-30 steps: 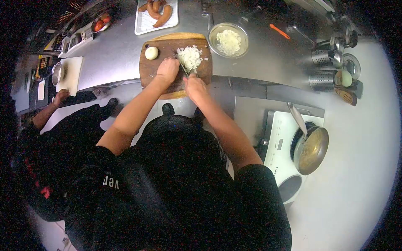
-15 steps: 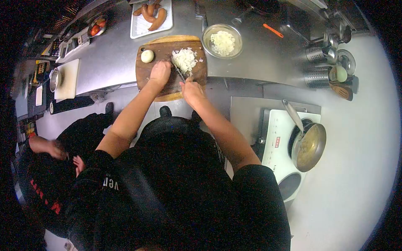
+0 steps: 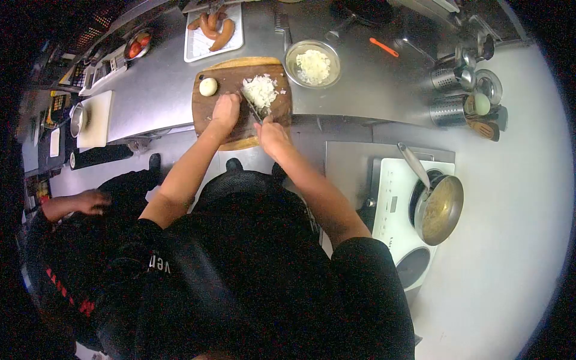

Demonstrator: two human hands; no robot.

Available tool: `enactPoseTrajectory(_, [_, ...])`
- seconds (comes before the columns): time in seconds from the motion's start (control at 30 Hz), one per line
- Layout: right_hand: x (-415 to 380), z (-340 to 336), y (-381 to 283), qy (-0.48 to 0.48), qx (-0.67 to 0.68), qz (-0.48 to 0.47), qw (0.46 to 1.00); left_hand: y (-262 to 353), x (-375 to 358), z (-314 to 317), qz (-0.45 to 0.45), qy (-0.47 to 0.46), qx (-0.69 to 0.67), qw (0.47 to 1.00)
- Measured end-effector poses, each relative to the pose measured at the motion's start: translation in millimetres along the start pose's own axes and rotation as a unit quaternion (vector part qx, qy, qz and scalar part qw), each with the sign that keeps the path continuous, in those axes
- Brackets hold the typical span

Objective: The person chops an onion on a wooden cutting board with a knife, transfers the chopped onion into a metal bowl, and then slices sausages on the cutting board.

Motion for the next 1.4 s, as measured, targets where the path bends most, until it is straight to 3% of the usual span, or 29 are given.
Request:
enactPoseTrajectory(0.23, [-1, 6, -1, -0.015, -0.002, 0.021, 1.000, 5, 2, -1, 0.002, -0.038, 0.028, 0.999])
enactPoseTrajectory(0.37, [28, 28, 5, -0.014, 0.013, 0.010, 1.000, 6, 0, 0, 0.008, -0.033, 0.037, 0.999])
enactPoseTrajectory(0.57, [23, 0, -9, 0.013, 0.016, -0.008, 1.000, -14, 6, 1, -0.004, 0.007, 0.000, 1.000])
enactPoseTrajectory(0.9, [10, 12, 3, -0.018, -0.018, -0.003, 1.000, -12, 21, 0, 0.011, -0.024, -0.002, 1.000])
enactPoseTrajectory(0.97, [22, 26, 5, 0.003, -0.012, -0.004, 1.000, -11, 18, 2, -0.010, -0.068, -0.021, 0.997])
enactPoseTrajectory(1.03, [27, 15, -4, 0.034, -0.006, -0.017, 0.999, -10, 15, -2, -0.014, -0.047, -0.031, 0.998])
enactPoseTrajectory(1.3, [3, 3, 2, -0.015, 0.011, -0.005, 1.000, -16, 3, -11, -0.021, 0.047, -0.061, 0.997])
enactPoseTrajectory(1.4, [-4, 8, 1, -0.004, 0.019, -0.012, 1.000, -27, 4, -4, -0.078, 0.041, -0.077, 0.993])
Point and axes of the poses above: each hand's wrist, its own x-axis towards the middle knuckle, its own z-axis out of the palm, y = z × x, the point moved 9 cm from there along x, towards the middle knuckle, and after that the axes turned 5 degrees about z, right-handed, at the moved point
